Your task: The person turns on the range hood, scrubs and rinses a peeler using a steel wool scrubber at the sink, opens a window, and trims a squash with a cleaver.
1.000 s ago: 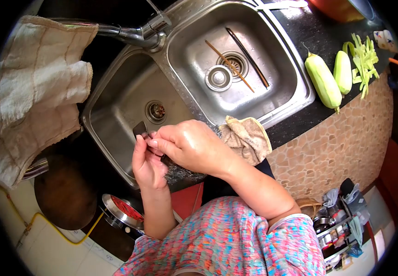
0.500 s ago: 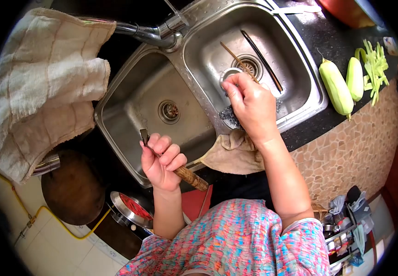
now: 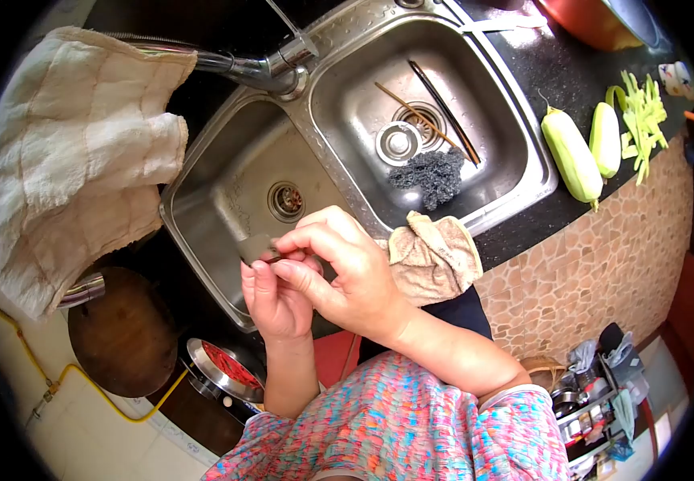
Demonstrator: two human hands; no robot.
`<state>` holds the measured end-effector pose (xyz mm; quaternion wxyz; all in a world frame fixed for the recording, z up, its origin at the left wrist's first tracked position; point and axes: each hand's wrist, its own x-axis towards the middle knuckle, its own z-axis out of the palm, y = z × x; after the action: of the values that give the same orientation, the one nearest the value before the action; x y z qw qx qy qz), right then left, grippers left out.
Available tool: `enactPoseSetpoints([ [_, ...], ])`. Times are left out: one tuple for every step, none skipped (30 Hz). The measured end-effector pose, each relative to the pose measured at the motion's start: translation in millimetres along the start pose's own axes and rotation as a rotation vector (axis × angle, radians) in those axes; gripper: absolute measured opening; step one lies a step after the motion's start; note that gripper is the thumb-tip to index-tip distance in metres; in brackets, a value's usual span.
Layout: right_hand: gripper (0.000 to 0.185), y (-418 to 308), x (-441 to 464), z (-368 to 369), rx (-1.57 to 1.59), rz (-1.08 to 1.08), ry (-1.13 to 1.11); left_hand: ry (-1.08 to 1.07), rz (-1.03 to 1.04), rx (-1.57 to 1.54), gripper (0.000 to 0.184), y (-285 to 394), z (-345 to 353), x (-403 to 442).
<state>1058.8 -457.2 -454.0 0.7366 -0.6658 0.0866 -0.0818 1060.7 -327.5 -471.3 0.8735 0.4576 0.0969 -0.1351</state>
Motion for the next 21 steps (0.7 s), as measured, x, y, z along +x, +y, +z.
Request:
enactPoseSetpoints([
  [0.019, 0, -2, 2, -0.003, -0.004, -0.004, 0.011, 0.039, 0.137, 0.026, 1, 3, -1],
  [0.018, 0, -4, 4, 0.011, 0.004, 0.016, 0.065, 0.075, 0.127, 0.024, -2, 1, -3],
  [0.016, 0, -5, 5, 0.026, 0.012, 0.037, 0.065, 0.079, 0.125, 0.024, -3, 4, -4],
  [0.016, 0, -6, 6, 0.025, 0.01, 0.033, 0.084, 0.12, 0.163, 0.024, -3, 8, -5],
  [0.015, -1, -6, 6, 0.019, -0.02, 0.056, 0.102, 0.159, 0.202, 0.023, -3, 11, -6],
  [0.014, -1, -7, 6, 0.013, -0.051, 0.077, 0.103, 0.163, 0.2, 0.023, -3, 11, -7],
  [0.014, -1, -7, 7, 0.011, -0.055, 0.073, 0.106, 0.177, 0.218, 0.022, -3, 12, -8],
  [0.014, -2, -7, 7, 0.009, -0.069, 0.084, 0.107, 0.19, 0.236, 0.021, -4, 13, -9],
  [0.013, -2, -8, 7, 0.006, -0.082, 0.095, 0.107, 0.195, 0.231, 0.021, -4, 16, -11],
  [0.013, -1, -10, 8, 0.003, -0.088, 0.092, 0.126, 0.211, 0.262, 0.02, -5, 18, -12],
  [0.013, -1, -12, 9, 0.046, -0.077, 0.113, 0.145, 0.228, 0.291, 0.019, -6, 21, -13],
  [0.012, 0, -13, 11, 0.088, -0.066, 0.134, 0.144, 0.233, 0.286, 0.019, -7, 23, -14],
  [0.012, 1, -15, 12, 0.085, -0.072, 0.13, 0.139, 0.243, 0.29, 0.019, -8, 24, -15],
  [0.012, 2, -16, 13, 0.115, -0.077, 0.156, 0.134, 0.253, 0.294, 0.018, -8, 26, -16],
  [0.012, 3, -17, 14, 0.146, -0.082, 0.182, 0.133, 0.261, 0.289, 0.018, -8, 28, -16],
  [0.012, 3, -18, 15, 0.144, -0.088, 0.176, 0.129, 0.267, 0.313, 0.018, -8, 29, -17],
  [0.011, 2, -19, 15, 0.129, -0.086, 0.182, 0.124, 0.273, 0.338, 0.018, -7, 31, -18],
  [0.011, 0, -19, 16, 0.113, -0.085, 0.19, 0.121, 0.281, 0.333, 0.018, -5, 33, -20],
  [0.011, -1, -20, 17, 0.113, -0.095, 0.186, 0.108, 0.265, 0.286, 0.019, -2, 33, -21],
  [0.011, -3, -20, 18, 0.129, -0.112, 0.178, 0.094, 0.252, 0.238, 0.022, 1, 34, -22],
  [0.011, -7, -19, 19, 0.145, -0.127, 0.17, 0.093, 0.264, 0.233, 0.022, 4, 36, -22],
])
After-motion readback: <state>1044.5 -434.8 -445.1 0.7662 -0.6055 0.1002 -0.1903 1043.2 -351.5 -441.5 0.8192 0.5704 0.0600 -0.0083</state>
